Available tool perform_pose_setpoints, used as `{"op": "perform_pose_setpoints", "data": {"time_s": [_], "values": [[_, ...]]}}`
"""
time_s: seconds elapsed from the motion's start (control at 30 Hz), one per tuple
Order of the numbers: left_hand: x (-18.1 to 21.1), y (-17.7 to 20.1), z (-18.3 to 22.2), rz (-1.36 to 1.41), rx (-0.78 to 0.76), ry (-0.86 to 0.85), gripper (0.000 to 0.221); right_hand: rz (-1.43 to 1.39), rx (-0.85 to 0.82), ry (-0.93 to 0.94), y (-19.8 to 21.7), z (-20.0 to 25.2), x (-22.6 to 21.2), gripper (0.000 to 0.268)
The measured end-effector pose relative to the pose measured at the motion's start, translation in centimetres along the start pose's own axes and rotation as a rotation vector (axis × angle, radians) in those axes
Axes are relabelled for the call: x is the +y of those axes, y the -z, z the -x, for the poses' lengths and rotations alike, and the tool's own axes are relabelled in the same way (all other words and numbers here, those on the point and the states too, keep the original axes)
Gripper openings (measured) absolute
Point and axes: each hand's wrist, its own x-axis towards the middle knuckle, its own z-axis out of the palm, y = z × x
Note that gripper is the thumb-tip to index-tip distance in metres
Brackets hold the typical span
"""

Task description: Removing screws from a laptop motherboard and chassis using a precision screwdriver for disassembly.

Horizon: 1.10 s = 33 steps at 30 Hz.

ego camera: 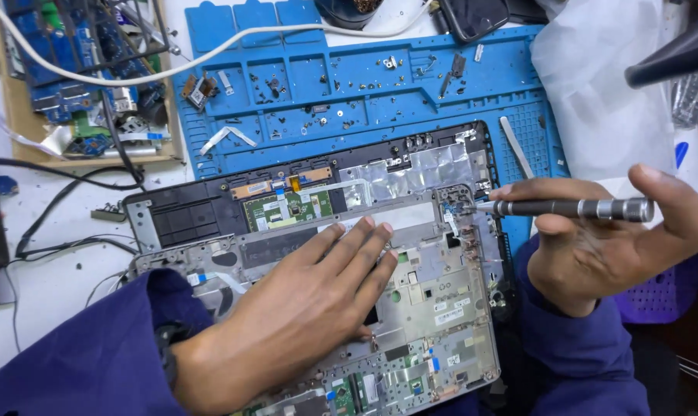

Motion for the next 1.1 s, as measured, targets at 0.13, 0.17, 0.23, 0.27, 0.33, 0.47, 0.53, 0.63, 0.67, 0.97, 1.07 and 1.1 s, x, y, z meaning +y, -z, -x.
{"op": "perform_pose_setpoints", "data": {"time_s": [0.13,0.17,0.23,0.27,0.33,0.47,0.53,0.63,0.67,0.97,1.07,1.1], "values": [[-0.4,0.0,-0.2,-0.043,-0.016,-0.023,0.068,0.389,0.119,0.133,0.6,2.6,3.2,0.055],[-0.3,-0.1,-0.3,-0.027,-0.021,-0.026,0.068,0.390,0.106,0.122,0.6,2.3,2.6,0.055],[-0.2,-0.4,-0.5,-0.005,0.016,-0.018,0.052,0.328,-0.100,0.041,0.3,1.3,1.9,0.058],[-0.3,-0.5,-0.5,0.003,0.013,-0.019,0.052,0.328,-0.106,0.036,-0.4,0.8,1.9,0.058],[-0.3,-0.5,-0.5,0.022,0.000,-0.029,0.052,0.024,-0.079,0.020,-1.7,-0.2,1.6,0.060],[-0.3,-0.4,-0.5,0.048,-0.036,-0.011,0.058,-0.086,-0.166,-0.007,-0.5,0.2,2.0,0.071],[-0.4,-0.4,-0.5,0.034,-0.035,-0.017,0.060,-0.155,-0.375,-0.066,0.5,0.3,2.0,0.083],[-0.4,-0.6,-0.5,0.007,-0.004,-0.011,0.056,-0.124,-0.214,-0.091,-1.3,0.5,1.3,0.071],[-0.4,-0.6,-0.5,0.011,-0.004,-0.007,0.056,-0.126,-0.219,-0.091,-1.5,0.7,1.2,0.071],[-0.3,-0.6,-0.5,-0.019,0.009,-0.007,0.056,-0.136,-0.493,0.046,1.1,-0.2,2.9,0.093],[-0.4,-0.7,-0.5,-0.013,0.027,0.000,0.054,-0.186,-0.554,0.009,0.7,-0.2,2.6,0.093],[-0.4,-0.7,-0.5,-0.006,0.024,0.002,0.054,-0.149,-0.446,0.005,-0.1,-0.2,2.2,0.084]]}}
